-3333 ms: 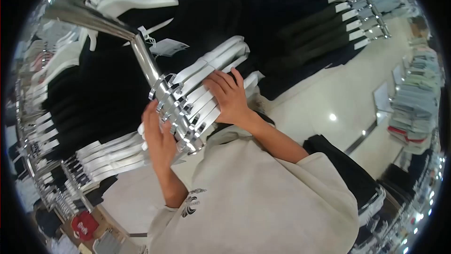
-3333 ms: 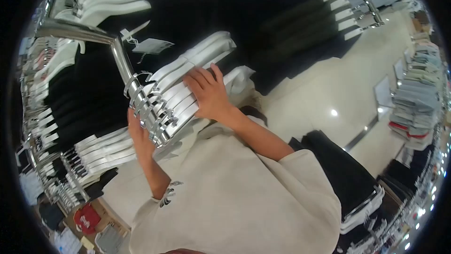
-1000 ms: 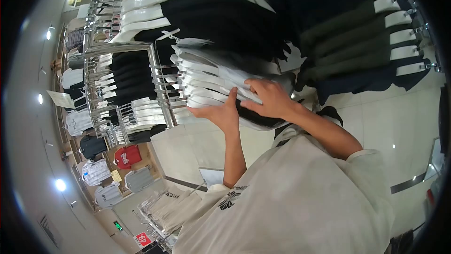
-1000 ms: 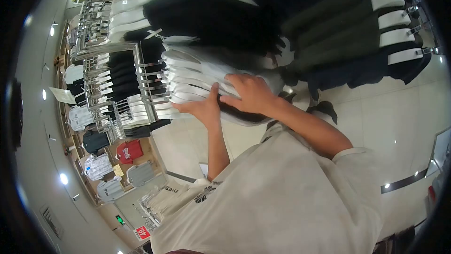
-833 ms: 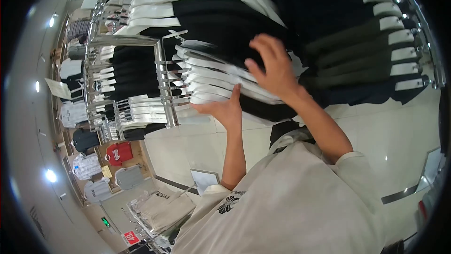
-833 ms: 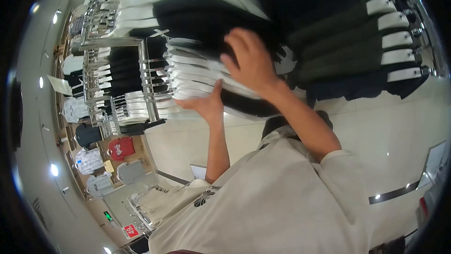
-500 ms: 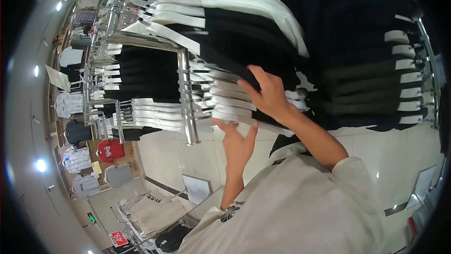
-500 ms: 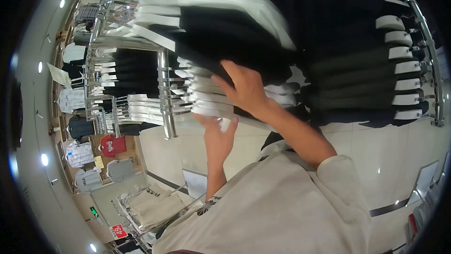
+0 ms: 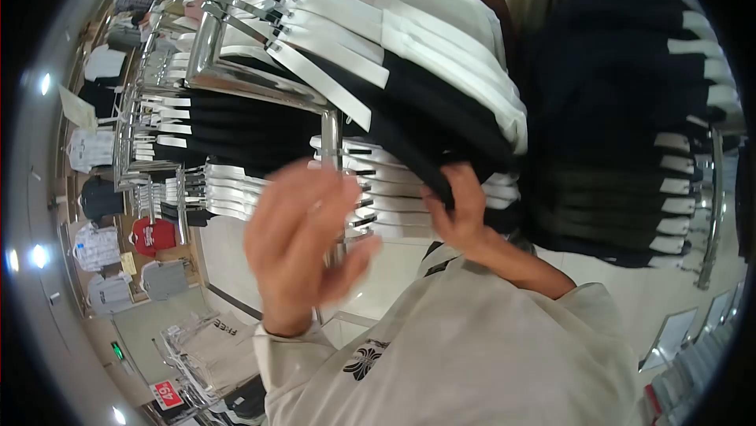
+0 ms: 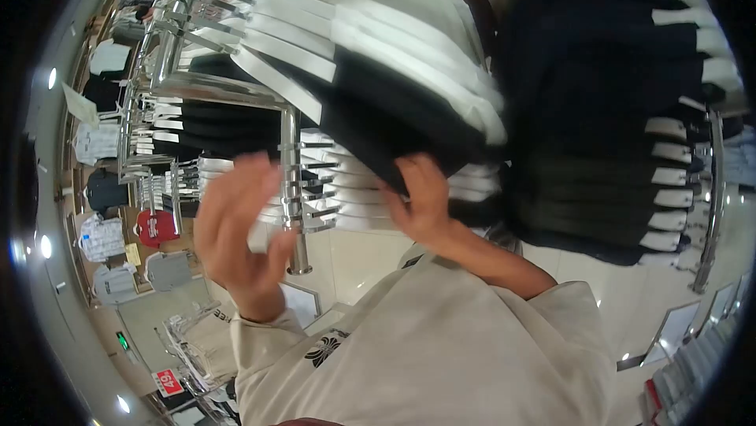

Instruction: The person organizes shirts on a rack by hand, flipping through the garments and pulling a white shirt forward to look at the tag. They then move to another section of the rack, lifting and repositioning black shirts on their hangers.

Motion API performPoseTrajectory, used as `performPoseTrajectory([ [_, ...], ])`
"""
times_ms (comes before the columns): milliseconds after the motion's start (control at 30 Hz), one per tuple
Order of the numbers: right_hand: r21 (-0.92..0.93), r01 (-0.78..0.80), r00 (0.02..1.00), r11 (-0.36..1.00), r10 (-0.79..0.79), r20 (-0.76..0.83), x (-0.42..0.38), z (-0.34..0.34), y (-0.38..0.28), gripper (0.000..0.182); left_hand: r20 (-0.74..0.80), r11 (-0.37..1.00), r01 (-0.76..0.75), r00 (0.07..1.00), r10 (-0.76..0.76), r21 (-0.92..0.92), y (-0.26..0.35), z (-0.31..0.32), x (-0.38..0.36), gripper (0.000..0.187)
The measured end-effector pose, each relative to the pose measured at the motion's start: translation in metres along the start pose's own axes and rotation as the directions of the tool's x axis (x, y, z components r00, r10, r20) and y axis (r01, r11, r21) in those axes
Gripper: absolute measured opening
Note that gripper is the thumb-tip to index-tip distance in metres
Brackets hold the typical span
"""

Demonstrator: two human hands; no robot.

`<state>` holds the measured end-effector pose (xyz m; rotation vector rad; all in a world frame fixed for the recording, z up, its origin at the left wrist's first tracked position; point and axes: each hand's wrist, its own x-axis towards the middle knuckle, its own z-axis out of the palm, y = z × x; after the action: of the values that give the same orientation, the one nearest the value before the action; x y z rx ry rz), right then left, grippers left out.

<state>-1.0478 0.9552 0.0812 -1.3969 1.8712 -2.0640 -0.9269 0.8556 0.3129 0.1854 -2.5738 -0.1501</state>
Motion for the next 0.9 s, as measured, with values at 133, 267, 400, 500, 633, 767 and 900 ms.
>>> performPoseTrajectory([
  [133,0.052,0.022,0.993,0.998,-0.028,0.119,0.026,-0.004,-0.002,0.036,0.082,1.000,0.001,0.997,-0.001,-0.005,-0.062,0.043,0.043,0.038],
  [267,0.007,0.115,0.973,0.993,-0.114,0.199,0.044,-0.024,0.000,0.038,0.183,0.945,-0.173,0.975,0.125,0.276,-0.075,0.083,0.061,0.028],
  [400,0.157,0.053,0.975,0.986,-0.085,0.207,0.058,-0.046,-0.016,0.039,0.180,0.922,-0.140,0.981,0.079,0.360,-0.078,0.094,0.057,0.019],
  [500,0.207,0.165,0.983,0.964,-0.178,0.048,0.073,-0.056,-0.013,0.033,0.177,0.920,-0.122,0.982,0.059,0.373,-0.076,0.094,0.059,0.022],
  [633,0.059,0.211,0.977,0.976,-0.209,-0.036,0.109,-0.069,-0.001,0.034,0.182,0.947,-0.092,0.983,0.036,0.309,-0.078,0.095,0.055,0.021],
  [767,-0.050,-0.092,0.996,0.994,0.093,0.009,0.131,-0.073,0.009,0.046,0.254,0.934,-0.114,0.967,0.027,0.337,-0.077,0.093,0.058,0.022],
  [900,-0.014,-0.106,0.987,0.994,0.107,0.117,0.146,-0.064,0.031,0.043,0.258,0.944,-0.131,0.965,0.051,0.303,-0.078,0.093,0.058,0.018],
])
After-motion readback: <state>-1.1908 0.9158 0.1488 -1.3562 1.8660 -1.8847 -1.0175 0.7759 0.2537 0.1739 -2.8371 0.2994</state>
